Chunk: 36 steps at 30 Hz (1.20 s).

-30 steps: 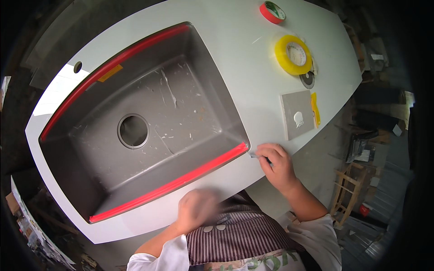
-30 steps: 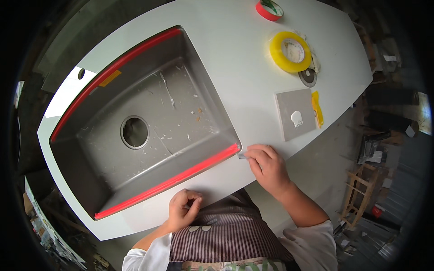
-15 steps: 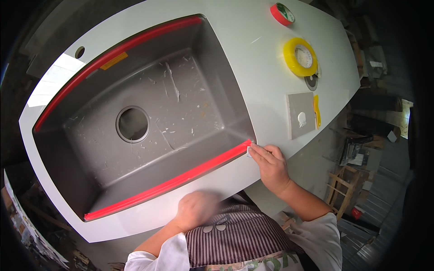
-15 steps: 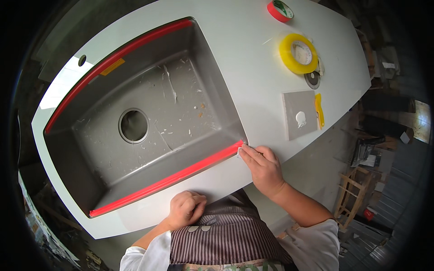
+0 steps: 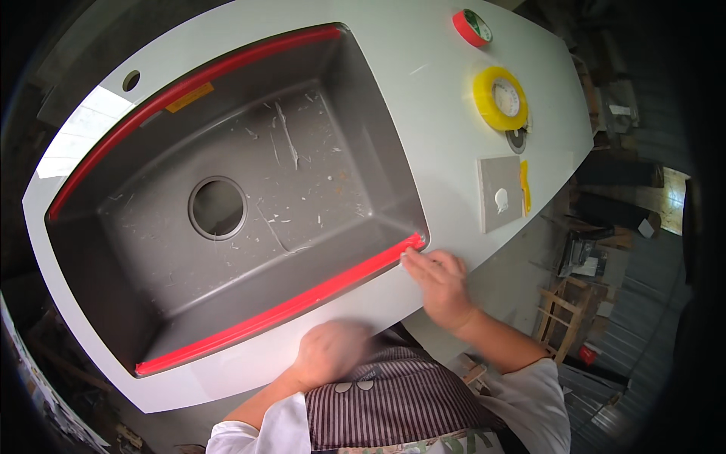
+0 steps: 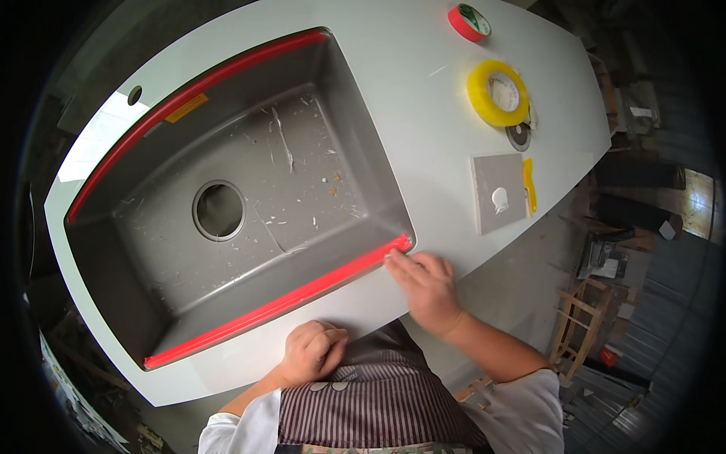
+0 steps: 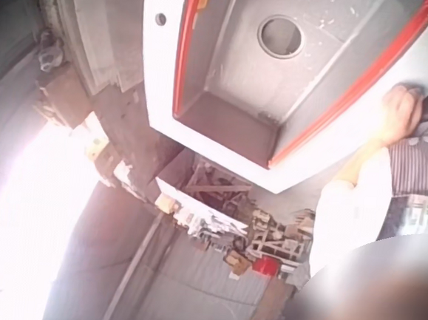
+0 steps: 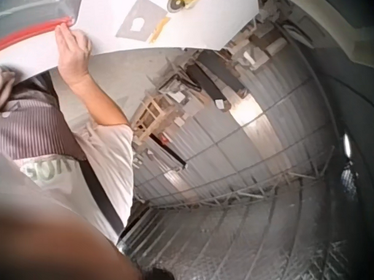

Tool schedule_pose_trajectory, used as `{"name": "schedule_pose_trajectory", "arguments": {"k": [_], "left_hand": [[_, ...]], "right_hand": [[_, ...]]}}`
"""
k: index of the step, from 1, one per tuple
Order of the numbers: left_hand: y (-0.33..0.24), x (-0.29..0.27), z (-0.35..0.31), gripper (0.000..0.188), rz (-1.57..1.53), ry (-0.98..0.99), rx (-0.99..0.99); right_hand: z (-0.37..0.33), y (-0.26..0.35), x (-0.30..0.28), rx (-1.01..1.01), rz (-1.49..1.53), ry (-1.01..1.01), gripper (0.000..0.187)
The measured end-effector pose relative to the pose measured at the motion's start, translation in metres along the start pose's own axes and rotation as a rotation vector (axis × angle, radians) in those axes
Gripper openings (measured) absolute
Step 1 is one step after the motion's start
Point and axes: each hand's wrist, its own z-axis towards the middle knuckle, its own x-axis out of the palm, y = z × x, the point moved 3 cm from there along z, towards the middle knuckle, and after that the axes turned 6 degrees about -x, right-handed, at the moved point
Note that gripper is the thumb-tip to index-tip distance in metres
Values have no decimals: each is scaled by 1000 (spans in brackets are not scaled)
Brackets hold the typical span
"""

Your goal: The person applies a white sealant to a small square tile using a yellow plastic spreader, then moves to a white countertop with an integrated sink and applies sealant along the sink's edge. The person smooths the sealant with a small blue tool and continues applying sealant to the tile.

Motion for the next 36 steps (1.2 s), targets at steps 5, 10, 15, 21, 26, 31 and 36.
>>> {"name": "schedule_pose_trajectory", "arguments": {"k": [5,10,15,21,26,31,36], "left_hand": [[0,-1,2,20,-7,16,-5],[2,-1,-3,21,0,8,5],[0,-1,1,21,-12,20,12],[2,-1,-1,20,-24,-5,14],[0,-1,2,20,-29,4,32],[0,-3,3,20,-37,3,15],[0,-3,-3,19,-52,0,8]], "right_hand": [[26,55,14,-94,174,-37,33],[6,-2,-6,40,-7,-36,31],[13,45,18,-21,101,21,36],[3,6,2,57,-6,-12,33],[9,29,10,68,58,24,36],[9,33,15,29,68,-41,32],[-8,0,3,142,-137,-44,34]]}}
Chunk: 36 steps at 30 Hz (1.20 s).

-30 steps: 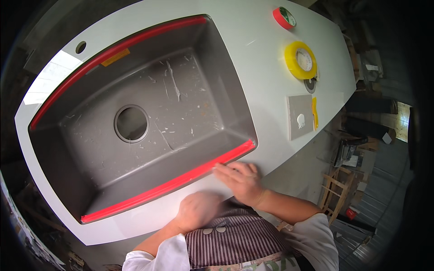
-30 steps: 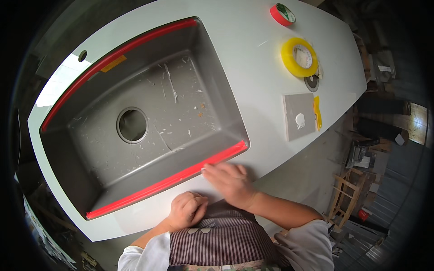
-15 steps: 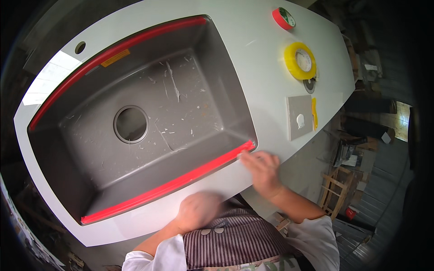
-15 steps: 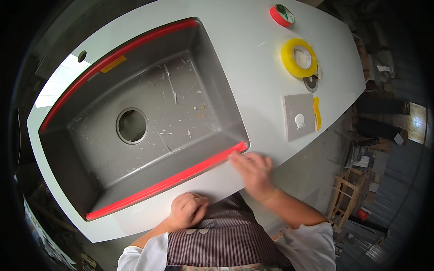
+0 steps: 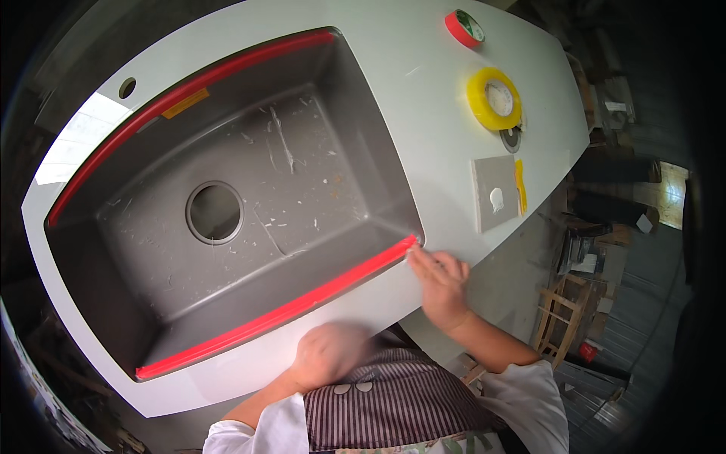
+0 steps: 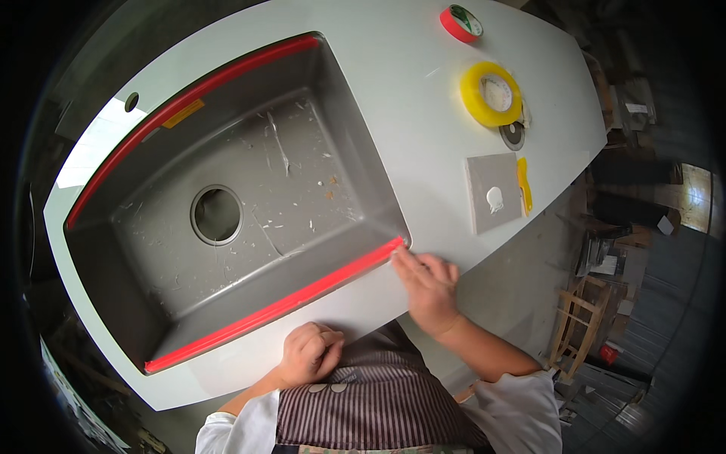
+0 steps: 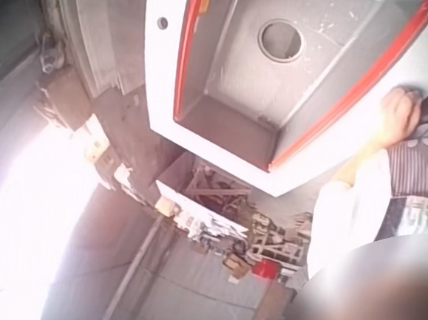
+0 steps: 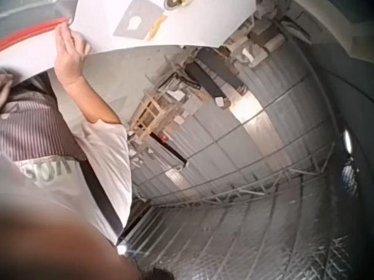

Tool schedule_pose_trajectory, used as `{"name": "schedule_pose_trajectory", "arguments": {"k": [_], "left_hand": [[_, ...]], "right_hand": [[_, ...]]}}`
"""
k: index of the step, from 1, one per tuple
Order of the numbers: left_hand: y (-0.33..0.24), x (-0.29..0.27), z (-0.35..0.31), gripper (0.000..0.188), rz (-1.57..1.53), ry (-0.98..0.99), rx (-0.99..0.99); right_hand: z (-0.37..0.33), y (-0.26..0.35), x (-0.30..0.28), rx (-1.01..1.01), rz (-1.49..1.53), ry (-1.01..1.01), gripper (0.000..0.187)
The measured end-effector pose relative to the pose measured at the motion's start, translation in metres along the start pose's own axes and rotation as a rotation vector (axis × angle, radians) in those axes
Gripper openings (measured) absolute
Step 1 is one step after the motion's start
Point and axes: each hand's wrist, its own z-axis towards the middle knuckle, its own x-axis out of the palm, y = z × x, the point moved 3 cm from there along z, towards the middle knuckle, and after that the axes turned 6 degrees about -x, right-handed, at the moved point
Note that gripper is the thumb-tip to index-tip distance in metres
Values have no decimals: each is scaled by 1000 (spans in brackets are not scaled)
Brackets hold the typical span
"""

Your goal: The person applies a white sealant to a small square tile using a yellow plastic spreader, then moves to a white countertop with an integrated sink and applies sealant along the sink's edge. The person smooths the sealant with a small blue tool and continues applying sealant to the tile.

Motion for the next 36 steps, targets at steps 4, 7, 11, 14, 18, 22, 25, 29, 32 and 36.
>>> {"name": "schedule_pose_trajectory", "arguments": {"k": [4,7,11,14,18,22,25,29,32,36], "left_hand": [[5,-18,-1,19,42,-69,4],[-2,-39,5,39,395,-33,-134],[-3,-35,3,63,723,233,-257],[3,-22,2,72,695,267,-311],[-1,9,22,75,682,302,-269],[-8,61,66,77,566,261,-219],[-25,112,95,58,494,306,29],[-44,134,79,49,272,548,398],[-39,101,88,58,559,322,99],[-20,76,68,73,595,247,-45]], "right_hand": [[3,51,13,-119,180,-26,34],[-7,23,11,-124,69,-47,32],[-15,1,8,-38,33,-54,29],[-7,37,8,-106,199,-94,27],[-13,11,-27,33,366,-289,22],[-29,-26,-72,414,490,-400,25],[-40,-26,-75,421,683,-369,26],[-35,-24,-64,518,1054,-252,25],[-20,-29,-51,502,1134,-148,18],[19,-19,-38,388,1269,31,13]]}}
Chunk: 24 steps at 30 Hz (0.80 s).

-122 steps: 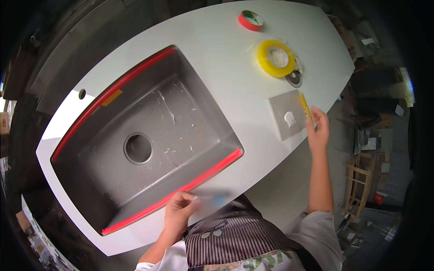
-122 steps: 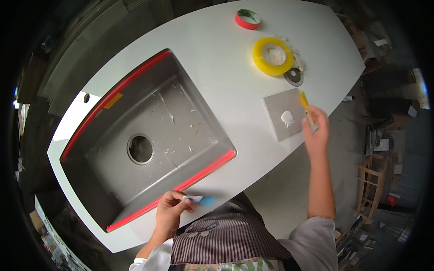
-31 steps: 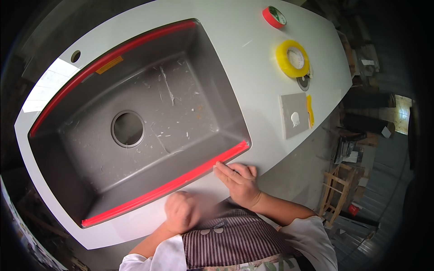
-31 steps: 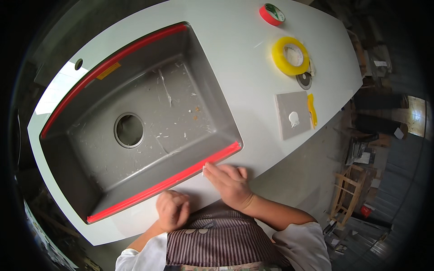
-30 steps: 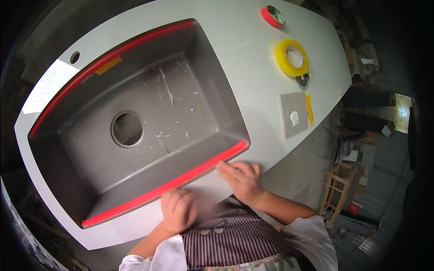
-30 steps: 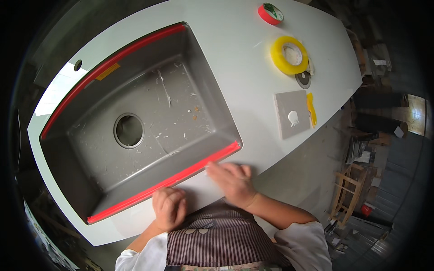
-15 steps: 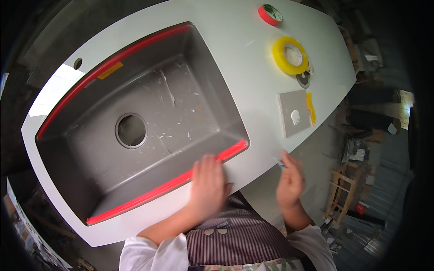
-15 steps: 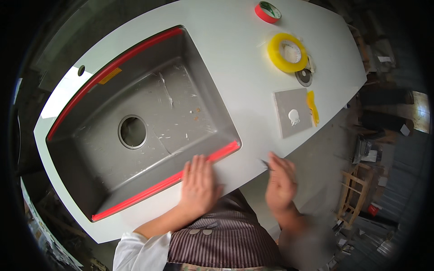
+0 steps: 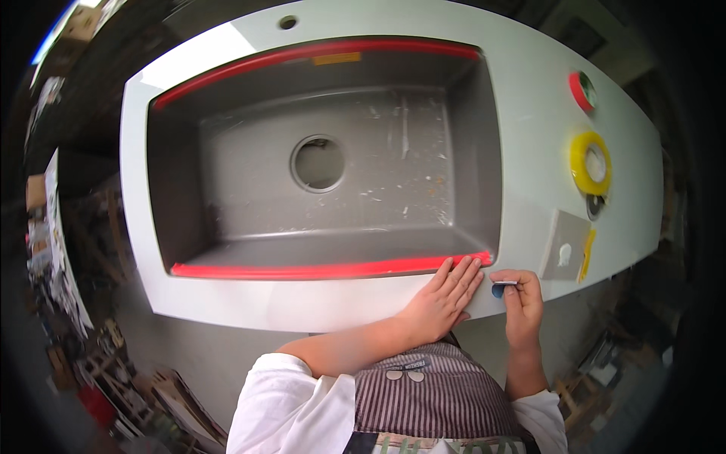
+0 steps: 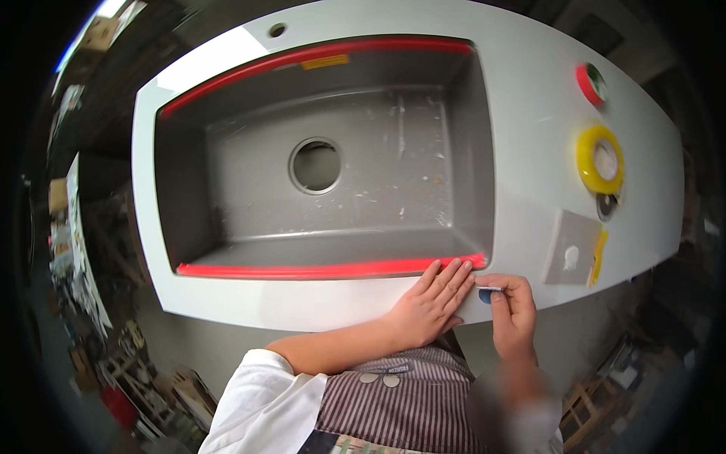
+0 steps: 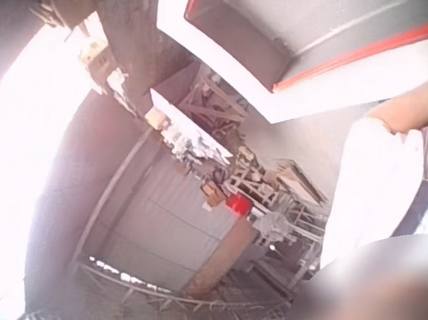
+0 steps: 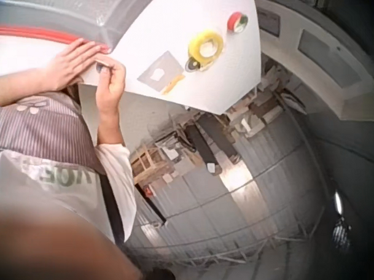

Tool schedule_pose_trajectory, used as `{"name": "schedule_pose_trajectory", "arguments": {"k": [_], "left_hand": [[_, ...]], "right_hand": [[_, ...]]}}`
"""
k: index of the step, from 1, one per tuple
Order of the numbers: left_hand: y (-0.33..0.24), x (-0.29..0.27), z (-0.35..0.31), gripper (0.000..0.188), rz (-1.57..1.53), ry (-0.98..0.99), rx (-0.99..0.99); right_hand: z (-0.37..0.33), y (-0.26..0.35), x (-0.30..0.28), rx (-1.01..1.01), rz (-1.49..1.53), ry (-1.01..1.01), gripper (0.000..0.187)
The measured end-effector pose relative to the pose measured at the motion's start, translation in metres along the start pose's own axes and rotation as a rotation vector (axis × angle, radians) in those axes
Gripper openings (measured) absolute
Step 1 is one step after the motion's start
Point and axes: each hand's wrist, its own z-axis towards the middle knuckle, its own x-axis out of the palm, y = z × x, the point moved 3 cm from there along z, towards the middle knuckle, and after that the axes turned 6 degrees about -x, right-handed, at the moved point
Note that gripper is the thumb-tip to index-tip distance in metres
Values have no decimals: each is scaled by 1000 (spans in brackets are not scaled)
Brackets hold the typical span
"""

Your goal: The person applies a white sealant to a small square tile using a yellow plastic spreader, then moves to a white countertop with an integrated sink and applies sealant along the sink's edge. The person smooths the sealant with a small blue tool and continues applying sealant to the tile.

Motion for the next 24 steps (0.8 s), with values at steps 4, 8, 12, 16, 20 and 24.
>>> {"name": "schedule_pose_trajectory", "arguments": {"k": [4,8,12,16,20,24], "left_hand": [[17,-12,-36,75,27,-62,-195],[34,-24,-84,78,74,-112,-423],[59,-34,-145,88,177,-145,-752],[101,-54,-206,98,359,-277,-1082],[145,-73,-262,82,462,-507,-1381],[153,-78,-266,74,482,-631,-1352]], "right_hand": [[24,-1,16,45,19,175,12],[46,-7,40,84,7,336,18],[66,-17,61,100,-105,540,18],[83,-17,83,110,-310,762,22],[94,-7,108,19,-390,1054,26],[105,-15,112,-95,-470,1262,27]]}}
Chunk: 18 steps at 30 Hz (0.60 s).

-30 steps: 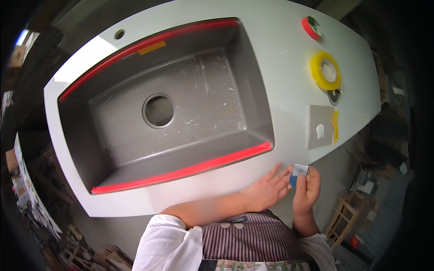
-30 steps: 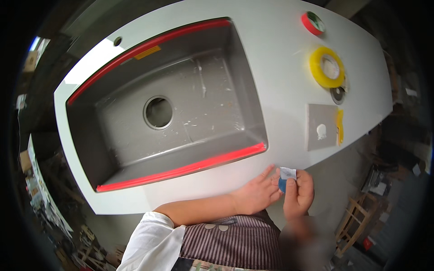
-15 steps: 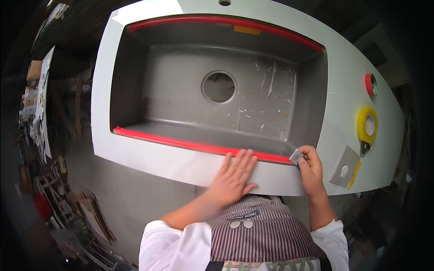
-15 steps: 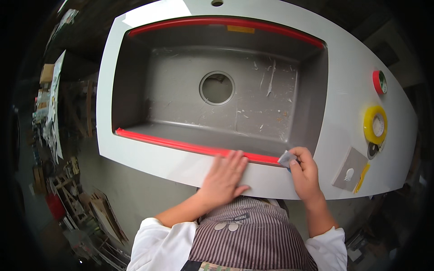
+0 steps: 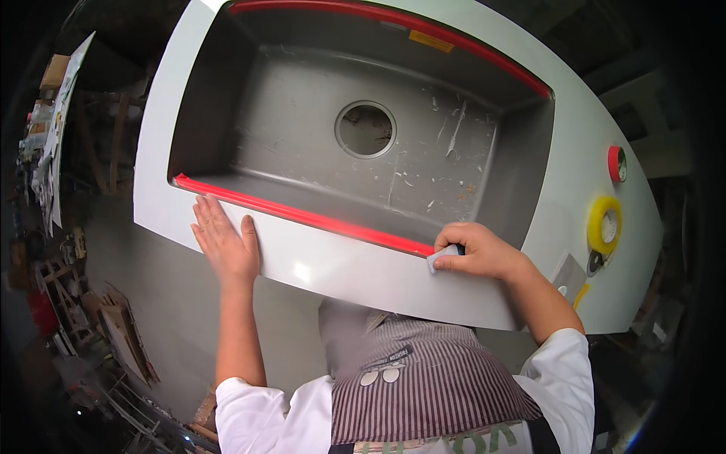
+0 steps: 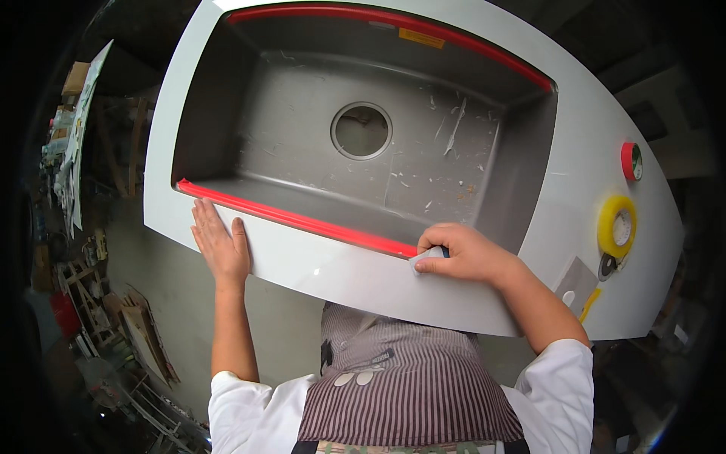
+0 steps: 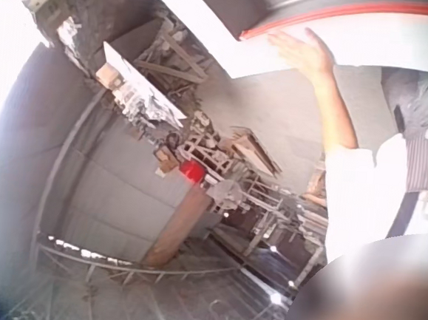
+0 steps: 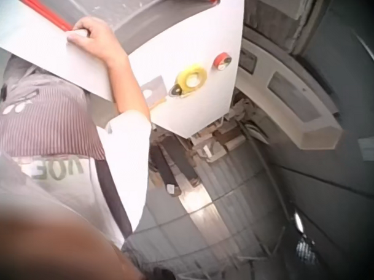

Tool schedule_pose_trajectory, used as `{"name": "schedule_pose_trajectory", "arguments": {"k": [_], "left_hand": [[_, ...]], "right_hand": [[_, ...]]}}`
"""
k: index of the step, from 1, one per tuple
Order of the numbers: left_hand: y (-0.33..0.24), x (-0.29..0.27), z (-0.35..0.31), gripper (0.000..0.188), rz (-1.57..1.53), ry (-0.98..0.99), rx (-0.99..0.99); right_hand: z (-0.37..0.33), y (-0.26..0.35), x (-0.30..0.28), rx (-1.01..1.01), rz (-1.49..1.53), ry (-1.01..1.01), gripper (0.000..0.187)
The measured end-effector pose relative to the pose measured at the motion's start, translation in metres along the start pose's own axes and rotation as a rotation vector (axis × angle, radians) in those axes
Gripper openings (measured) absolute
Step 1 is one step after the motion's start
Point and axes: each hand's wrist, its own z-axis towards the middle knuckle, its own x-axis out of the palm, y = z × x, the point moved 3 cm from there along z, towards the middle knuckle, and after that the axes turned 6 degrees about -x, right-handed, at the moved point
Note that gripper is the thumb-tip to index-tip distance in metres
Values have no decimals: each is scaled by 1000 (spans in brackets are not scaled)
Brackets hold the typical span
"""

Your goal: The person applies a white sealant to a small square tile using a yellow plastic spreader, then moves to a white countertop with an integrated sink and applies sealant along the sink's edge. The person smooths the sealant with a small blue tool and continues applying sealant to the tile.

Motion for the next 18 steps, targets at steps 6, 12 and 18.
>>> {"name": "schedule_pose_trajectory", "arguments": {"k": [6,12,18], "left_hand": [[-4,-3,0,72,1,-2,-25],[-6,-3,0,73,17,20,-63],[-6,-6,2,74,-18,4,-53]], "right_hand": [[2,-7,3,47,-51,36,25],[47,13,31,-5,-9,-97,23],[110,49,61,-116,-9,-203,24]]}}
